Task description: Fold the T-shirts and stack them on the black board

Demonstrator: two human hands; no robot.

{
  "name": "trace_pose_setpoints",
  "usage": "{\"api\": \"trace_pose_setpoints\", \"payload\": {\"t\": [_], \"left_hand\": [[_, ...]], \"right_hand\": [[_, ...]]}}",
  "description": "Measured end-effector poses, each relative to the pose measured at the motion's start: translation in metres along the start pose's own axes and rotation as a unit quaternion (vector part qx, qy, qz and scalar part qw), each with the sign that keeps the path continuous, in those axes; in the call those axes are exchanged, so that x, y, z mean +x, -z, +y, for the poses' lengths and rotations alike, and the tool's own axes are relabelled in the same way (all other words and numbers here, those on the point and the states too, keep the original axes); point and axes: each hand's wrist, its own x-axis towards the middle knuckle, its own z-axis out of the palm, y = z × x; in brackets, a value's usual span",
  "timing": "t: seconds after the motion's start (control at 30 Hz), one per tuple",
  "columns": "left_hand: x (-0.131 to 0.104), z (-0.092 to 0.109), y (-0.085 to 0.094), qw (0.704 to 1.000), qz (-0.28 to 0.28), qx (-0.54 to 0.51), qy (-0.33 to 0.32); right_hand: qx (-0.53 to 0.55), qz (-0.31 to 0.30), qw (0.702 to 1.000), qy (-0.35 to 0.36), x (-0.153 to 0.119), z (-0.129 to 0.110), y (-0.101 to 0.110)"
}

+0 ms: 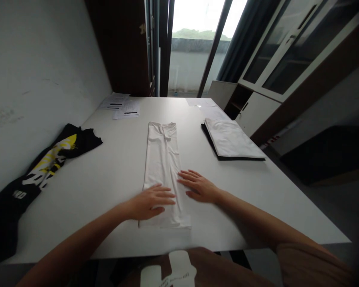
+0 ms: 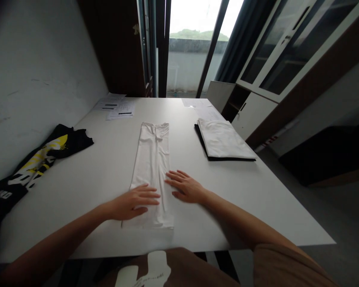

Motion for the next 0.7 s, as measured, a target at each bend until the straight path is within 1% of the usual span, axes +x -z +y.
{"api": "trace_pose_setpoints", "payload": {"t": [0.07, 0.17, 0.23, 0.27, 0.33, 0.47, 0.6, 0.7], "left_hand": [[-0.011, -0.016, 0.001, 0.997, 0.041, 0.051, 0.043], [-0.032, -0.042, 0.0, 0.984, 0.091, 0.113, 0.101], [-0.045, -0.051, -0.001, 0.978, 0.102, 0.132, 0.128], [-0.051, -0.053, 0.0, 0.977, 0.098, 0.135, 0.134], [-0.059, -0.05, 0.001, 0.98, 0.074, 0.13, 0.132], [-0.068, -0.031, 0.001, 0.987, 0.028, 0.108, 0.115], [-0.072, -0.017, -0.007, 0.99, 0.009, 0.103, 0.093], [-0.07, -0.014, -0.016, 0.989, 0.015, 0.117, 0.086]], "right_hand": [[0.016, -0.014, 1.0, 0.023, -0.011, -0.019, 0.002], [0.026, -0.038, 0.998, 0.051, -0.014, -0.039, 0.001], [0.03, -0.046, 0.996, 0.072, -0.01, -0.047, -0.002], [0.032, -0.043, 0.995, 0.082, -0.008, -0.049, -0.005], [0.031, -0.027, 0.994, 0.097, -0.002, -0.052, -0.011], [0.023, 0.004, 0.992, 0.123, 0.003, -0.056, -0.021], [0.014, -0.014, 0.989, 0.147, 0.003, -0.06, -0.024], [0.008, -0.009, 0.992, 0.125, 0.004, -0.064, -0.028]]}}
